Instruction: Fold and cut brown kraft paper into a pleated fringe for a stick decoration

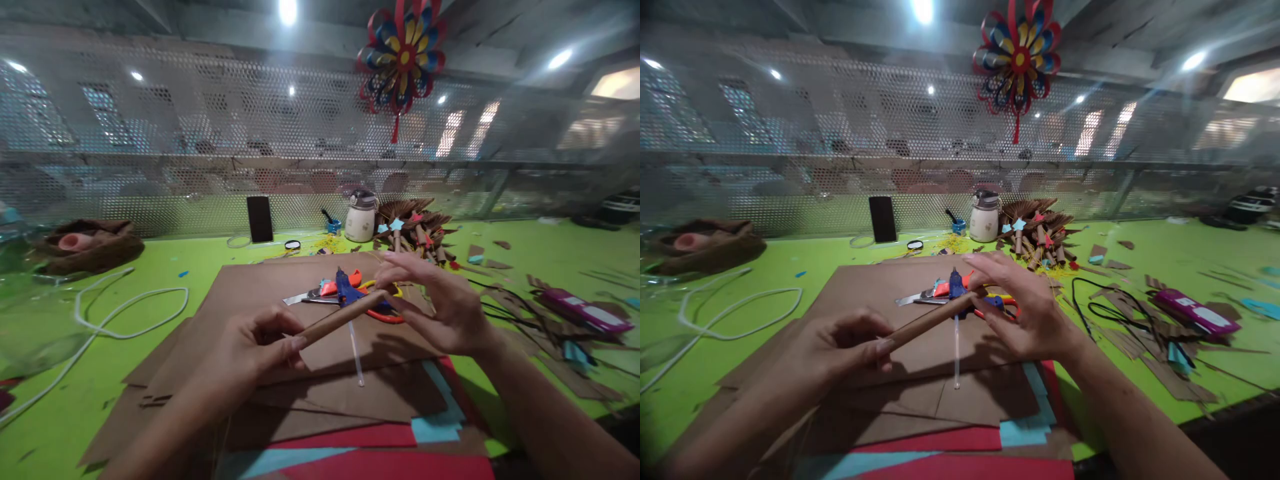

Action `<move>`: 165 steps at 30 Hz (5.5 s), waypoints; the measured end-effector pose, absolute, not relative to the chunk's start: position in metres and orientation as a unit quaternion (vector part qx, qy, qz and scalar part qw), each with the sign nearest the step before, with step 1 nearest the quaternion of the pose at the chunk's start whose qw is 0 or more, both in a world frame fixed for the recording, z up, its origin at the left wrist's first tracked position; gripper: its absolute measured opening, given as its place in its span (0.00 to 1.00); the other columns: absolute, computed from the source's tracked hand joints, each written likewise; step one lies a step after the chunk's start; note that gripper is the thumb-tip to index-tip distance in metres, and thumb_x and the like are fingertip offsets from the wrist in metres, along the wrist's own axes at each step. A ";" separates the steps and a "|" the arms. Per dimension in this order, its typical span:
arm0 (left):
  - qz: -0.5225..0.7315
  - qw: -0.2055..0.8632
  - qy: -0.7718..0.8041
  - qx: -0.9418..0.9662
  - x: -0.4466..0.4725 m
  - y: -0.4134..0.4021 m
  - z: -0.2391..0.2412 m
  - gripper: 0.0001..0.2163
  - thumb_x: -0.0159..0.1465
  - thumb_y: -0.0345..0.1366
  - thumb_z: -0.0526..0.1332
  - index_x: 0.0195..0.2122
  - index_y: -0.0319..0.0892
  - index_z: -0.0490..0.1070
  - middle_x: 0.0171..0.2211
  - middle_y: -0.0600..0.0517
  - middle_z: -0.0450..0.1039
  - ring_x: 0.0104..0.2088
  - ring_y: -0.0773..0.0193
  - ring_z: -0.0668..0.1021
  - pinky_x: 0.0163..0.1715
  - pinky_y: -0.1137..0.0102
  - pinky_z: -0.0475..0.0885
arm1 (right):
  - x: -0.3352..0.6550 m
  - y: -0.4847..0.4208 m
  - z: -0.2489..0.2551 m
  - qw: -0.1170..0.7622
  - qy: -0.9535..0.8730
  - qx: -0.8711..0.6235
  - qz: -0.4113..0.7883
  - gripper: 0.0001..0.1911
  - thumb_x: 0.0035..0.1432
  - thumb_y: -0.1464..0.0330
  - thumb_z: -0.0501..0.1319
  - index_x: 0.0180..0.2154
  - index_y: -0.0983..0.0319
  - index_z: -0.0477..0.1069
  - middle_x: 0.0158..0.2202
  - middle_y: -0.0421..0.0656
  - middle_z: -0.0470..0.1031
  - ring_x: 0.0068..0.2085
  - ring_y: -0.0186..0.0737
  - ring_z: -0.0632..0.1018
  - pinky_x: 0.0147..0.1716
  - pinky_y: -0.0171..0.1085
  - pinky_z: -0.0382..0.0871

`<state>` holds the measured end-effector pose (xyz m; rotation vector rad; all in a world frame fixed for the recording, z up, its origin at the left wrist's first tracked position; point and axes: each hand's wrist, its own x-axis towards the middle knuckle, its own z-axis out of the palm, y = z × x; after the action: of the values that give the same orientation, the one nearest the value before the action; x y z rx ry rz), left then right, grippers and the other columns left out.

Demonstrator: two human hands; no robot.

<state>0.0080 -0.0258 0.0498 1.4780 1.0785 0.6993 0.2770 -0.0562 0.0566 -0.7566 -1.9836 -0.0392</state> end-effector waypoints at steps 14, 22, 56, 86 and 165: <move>0.263 0.652 0.459 0.543 0.012 -0.036 0.056 0.16 0.47 0.41 0.71 0.31 0.41 0.67 0.20 0.54 0.74 0.20 0.69 0.74 0.20 0.77 0.66 | 0.275 -0.064 0.063 0.602 -0.740 -0.231 0.193 0.29 0.51 0.82 0.63 0.54 0.59 0.68 0.32 0.42 0.75 0.35 0.42 0.76 0.40 0.48 0.73; 0.253 0.645 0.444 0.567 0.010 -0.035 0.057 0.17 0.45 0.43 0.71 0.30 0.41 0.68 0.21 0.54 0.74 0.23 0.65 0.77 0.20 0.74 0.68 | 0.274 -0.068 0.061 0.616 -0.722 -0.266 0.166 0.26 0.52 0.79 0.63 0.52 0.56 0.70 0.30 0.42 0.74 0.35 0.44 0.76 0.40 0.50 0.73; 0.360 0.119 0.331 0.864 0.007 -0.026 0.034 0.03 0.62 0.31 0.57 0.33 0.42 0.70 0.31 0.53 0.73 0.31 0.69 0.75 0.31 0.76 0.68 | 0.277 -0.037 0.048 0.530 -0.605 -0.505 0.313 0.24 0.55 0.65 0.61 0.53 0.64 0.64 0.26 0.37 0.69 0.27 0.33 0.71 0.29 0.35 0.68; 0.317 -0.059 0.308 0.895 0.003 -0.025 0.021 0.07 0.65 0.27 0.51 0.39 0.43 0.66 0.40 0.51 0.71 0.32 0.70 0.74 0.30 0.76 0.65 | 0.268 -0.035 0.047 0.512 -0.565 -0.553 0.338 0.29 0.47 0.64 0.65 0.51 0.68 0.65 0.27 0.39 0.71 0.29 0.35 0.72 0.31 0.36 0.65; 0.322 0.594 0.428 0.600 -0.006 0.006 0.027 0.14 0.51 0.31 0.64 0.39 0.41 0.67 0.27 0.51 0.74 0.24 0.67 0.75 0.25 0.72 0.69 | 0.279 -0.029 0.033 0.610 -0.595 -0.435 0.291 0.19 0.59 0.56 0.58 0.23 0.63 0.70 0.11 0.34 0.62 0.13 0.28 0.62 0.16 0.32 0.59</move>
<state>-0.0057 0.0055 0.0266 1.3934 0.9947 0.7481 0.2791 -0.0288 0.0331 -1.0032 -1.3738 0.6709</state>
